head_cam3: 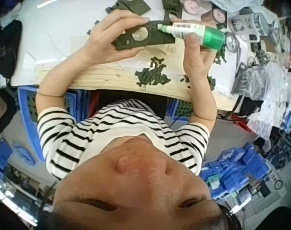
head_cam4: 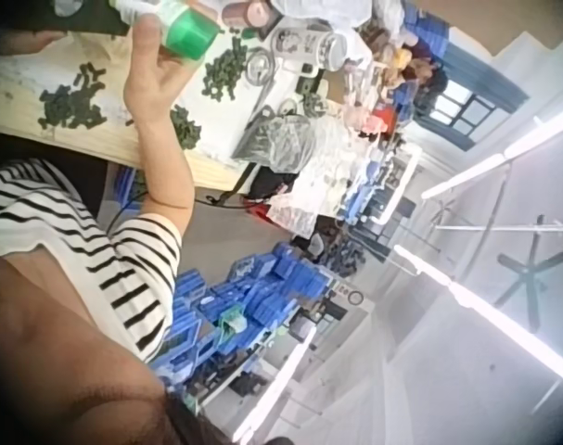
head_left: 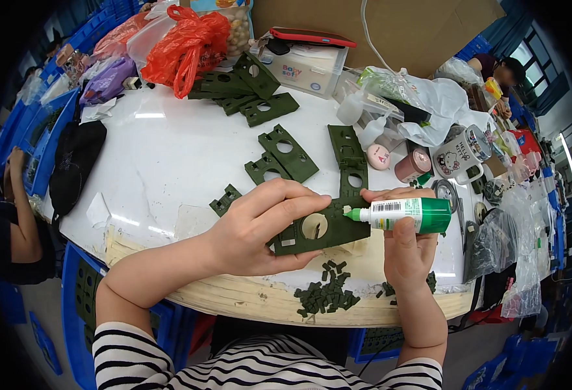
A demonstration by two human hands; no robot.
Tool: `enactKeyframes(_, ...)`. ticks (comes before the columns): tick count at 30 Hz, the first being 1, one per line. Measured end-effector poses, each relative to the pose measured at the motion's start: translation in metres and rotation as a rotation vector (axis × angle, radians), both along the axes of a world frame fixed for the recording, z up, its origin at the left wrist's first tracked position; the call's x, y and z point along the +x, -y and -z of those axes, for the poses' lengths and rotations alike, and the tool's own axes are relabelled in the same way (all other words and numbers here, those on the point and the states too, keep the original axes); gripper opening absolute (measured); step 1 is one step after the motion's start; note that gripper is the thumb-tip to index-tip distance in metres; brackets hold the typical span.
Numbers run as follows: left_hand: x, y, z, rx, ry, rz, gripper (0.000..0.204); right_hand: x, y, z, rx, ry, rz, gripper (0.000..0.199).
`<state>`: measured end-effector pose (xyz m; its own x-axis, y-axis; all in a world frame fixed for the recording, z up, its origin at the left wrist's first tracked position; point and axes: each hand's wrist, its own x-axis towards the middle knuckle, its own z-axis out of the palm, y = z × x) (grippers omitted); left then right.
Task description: Applying glue from a tube to specific points on green plastic components on an assembly table.
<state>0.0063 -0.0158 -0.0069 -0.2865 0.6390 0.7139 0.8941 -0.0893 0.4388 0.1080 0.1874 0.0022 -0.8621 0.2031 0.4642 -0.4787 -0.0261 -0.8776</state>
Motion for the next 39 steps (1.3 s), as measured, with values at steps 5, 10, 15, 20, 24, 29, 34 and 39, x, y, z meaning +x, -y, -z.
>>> enactKeyframes(5,0.000,0.000,0.002,0.002,0.038,0.031,0.062,0.001,-0.001,0.003,-0.142,0.050,-0.018,0.032)
enactKeyframes(10,0.002,0.001,0.011,0.122,0.504,0.205,0.076,0.001,-0.007,0.004,-0.419,0.157,-0.079,0.031)
enactKeyframes(15,-0.007,-0.001,0.007,0.111,0.917,0.408,0.072,0.000,-0.007,0.006,-0.536,0.151,-0.055,0.031)
enactKeyframes(20,0.000,-0.003,0.004,-0.088,1.271,0.633,0.076,0.003,-0.006,0.004,-0.375,0.058,-0.099,0.035)
enactKeyframes(24,0.006,-0.005,0.009,-0.213,1.418,0.777,0.076,0.004,0.003,0.007,-0.128,0.031,-0.147,0.039)
enactKeyframes(29,0.003,0.000,0.010,-0.356,1.517,0.854,0.071,0.004,0.010,0.012,-0.013,0.021,-0.234,0.037)
enactKeyframes(34,0.004,0.000,0.009,-0.347,1.486,0.859,0.070,0.007,0.010,0.012,0.000,0.071,-0.183,0.036)
enactKeyframes(39,0.003,-0.001,0.012,-0.341,1.459,0.862,0.069,0.004,0.010,0.013,0.075,0.029,-0.184,0.037)
